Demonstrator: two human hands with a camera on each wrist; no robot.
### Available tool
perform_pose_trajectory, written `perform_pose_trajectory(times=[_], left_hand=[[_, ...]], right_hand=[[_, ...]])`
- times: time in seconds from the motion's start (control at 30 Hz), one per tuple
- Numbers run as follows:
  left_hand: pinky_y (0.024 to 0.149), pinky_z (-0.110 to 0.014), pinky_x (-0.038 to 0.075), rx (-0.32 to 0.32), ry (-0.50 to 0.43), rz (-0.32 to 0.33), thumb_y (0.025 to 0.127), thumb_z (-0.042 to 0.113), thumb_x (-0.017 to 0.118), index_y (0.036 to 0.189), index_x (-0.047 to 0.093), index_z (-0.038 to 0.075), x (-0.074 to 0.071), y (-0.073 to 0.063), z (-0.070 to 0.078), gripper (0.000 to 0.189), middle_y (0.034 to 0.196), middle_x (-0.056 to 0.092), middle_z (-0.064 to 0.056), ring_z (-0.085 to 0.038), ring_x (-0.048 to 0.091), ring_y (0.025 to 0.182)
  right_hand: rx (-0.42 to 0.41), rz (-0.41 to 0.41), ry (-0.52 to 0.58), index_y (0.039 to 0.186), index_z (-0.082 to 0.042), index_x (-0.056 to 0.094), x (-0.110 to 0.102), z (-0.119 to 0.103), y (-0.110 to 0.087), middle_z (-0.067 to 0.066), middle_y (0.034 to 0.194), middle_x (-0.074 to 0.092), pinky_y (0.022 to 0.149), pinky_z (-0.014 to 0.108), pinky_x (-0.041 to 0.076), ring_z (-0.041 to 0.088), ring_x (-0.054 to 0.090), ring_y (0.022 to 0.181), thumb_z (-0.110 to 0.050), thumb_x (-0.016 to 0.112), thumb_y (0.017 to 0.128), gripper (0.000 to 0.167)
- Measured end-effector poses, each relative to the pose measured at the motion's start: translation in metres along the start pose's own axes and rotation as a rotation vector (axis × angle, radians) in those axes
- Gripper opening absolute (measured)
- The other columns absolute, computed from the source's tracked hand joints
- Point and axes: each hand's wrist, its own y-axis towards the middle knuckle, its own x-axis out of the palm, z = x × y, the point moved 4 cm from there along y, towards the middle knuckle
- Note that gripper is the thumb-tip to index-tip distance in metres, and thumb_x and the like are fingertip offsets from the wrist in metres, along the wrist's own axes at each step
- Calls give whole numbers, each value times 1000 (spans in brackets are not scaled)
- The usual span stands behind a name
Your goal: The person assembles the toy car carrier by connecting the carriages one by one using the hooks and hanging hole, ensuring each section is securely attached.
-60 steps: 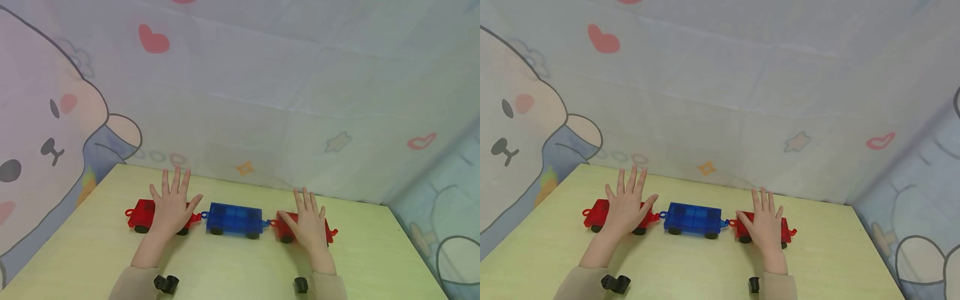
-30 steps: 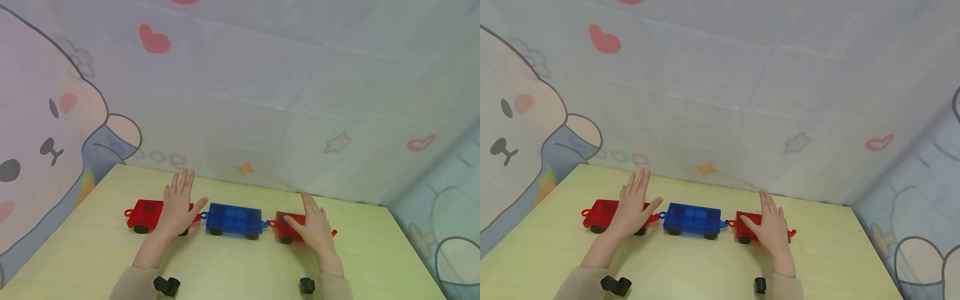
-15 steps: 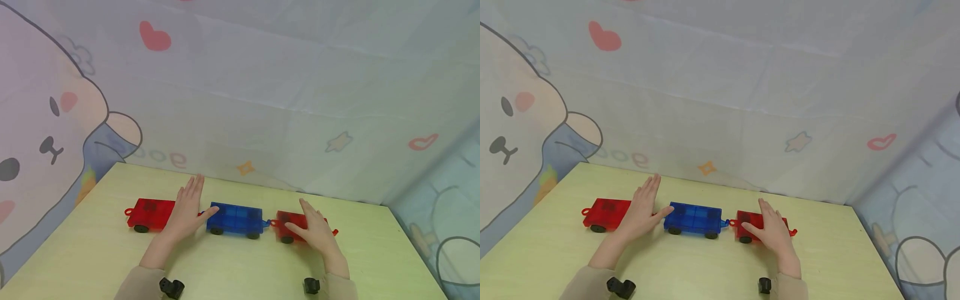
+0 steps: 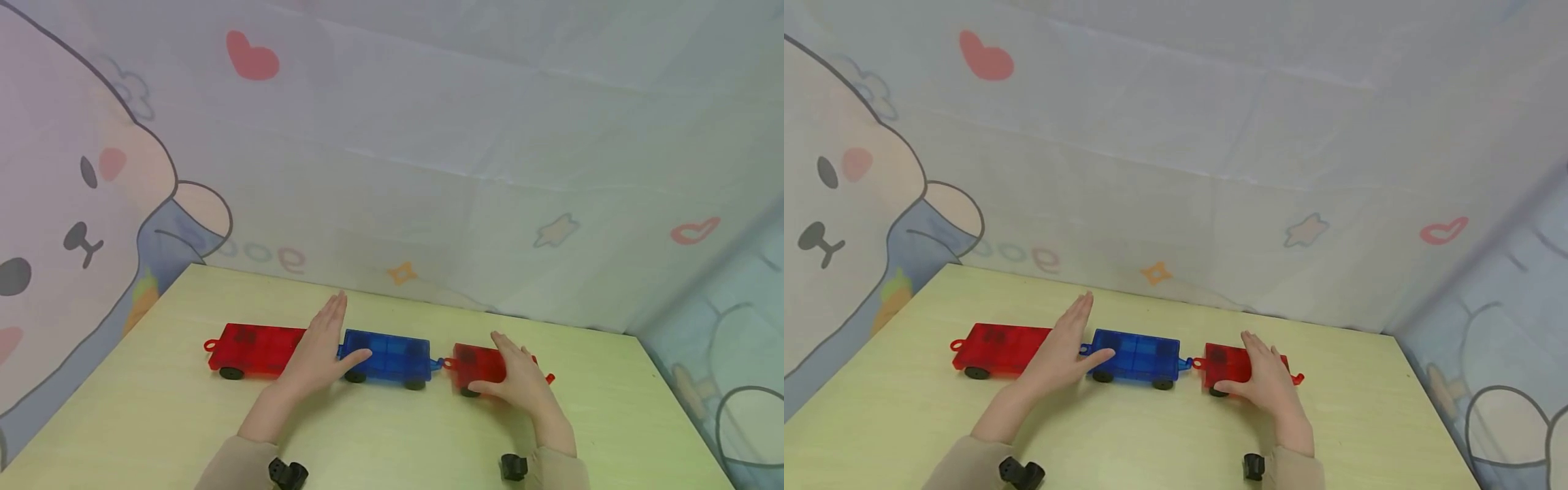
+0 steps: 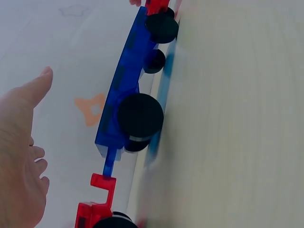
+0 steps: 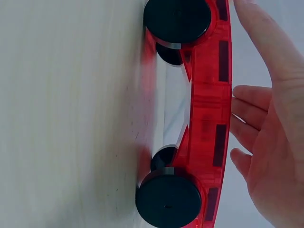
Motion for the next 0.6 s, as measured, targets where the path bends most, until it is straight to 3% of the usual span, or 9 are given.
perform_pose_trajectory(times=[0.37,0.6], left_hand=[[118,-55,24,-34,-70,-110,82,46,76,157,10,3,10,8,16,109,165,13,-12,-31,14,152],[118,-54,27,-31,-128,-149,78,41,81,156,14,3,23,14,26,109,164,17,-12,-31,17,151]], right_hand=[[12,-40,48,148,4,34,0,7,-1,29,152,34,117,62,17,47,34,139,-50,80,75,102],[38,-66,60,149,4,32,2,10,-3,30,153,33,113,64,24,50,31,140,-50,79,77,102]])
